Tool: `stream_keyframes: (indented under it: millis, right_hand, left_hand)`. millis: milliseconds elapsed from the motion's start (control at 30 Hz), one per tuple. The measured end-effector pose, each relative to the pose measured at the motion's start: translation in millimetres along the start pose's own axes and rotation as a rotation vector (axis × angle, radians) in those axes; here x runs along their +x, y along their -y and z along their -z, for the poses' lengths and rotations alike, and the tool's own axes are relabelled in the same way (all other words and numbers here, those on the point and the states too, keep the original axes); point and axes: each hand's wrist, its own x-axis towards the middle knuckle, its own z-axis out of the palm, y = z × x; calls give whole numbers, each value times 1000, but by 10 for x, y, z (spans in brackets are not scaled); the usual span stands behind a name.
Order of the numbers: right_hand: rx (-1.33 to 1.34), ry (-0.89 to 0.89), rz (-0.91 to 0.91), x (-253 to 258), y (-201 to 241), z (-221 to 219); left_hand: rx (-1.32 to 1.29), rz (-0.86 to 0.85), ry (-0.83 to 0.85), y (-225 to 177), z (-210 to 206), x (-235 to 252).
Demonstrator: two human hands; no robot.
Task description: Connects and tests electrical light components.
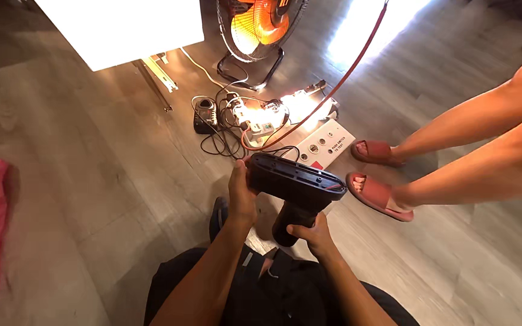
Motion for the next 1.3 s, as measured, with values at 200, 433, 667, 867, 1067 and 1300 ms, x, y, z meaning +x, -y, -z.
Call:
stream_keyframes:
  millis: [200, 433, 667, 867, 1067, 1300]
  right_hand:
    - [-91, -93, 18, -15, 14, -50]
    - [-189, -150, 13, -35, 48, -23]
    - [-73, -138, 35, -28, 28, -13]
    - [45, -59, 58, -38, -2, -8]
    - [1, -117, 12, -11, 10, -21]
    - [73, -122, 3, -17, 11, -19]
  left_hand:
    - [118, -201, 163, 10, 50, -25]
    - [232, -377, 54, 9, 33, -37]
    - [67, -93, 81, -23, 56, -21]
    - [-35, 3, -68, -68, 51, 72]
    - [222, -229, 151, 33, 109, 1]
    - [610, -603, 44, 84, 95, -15]
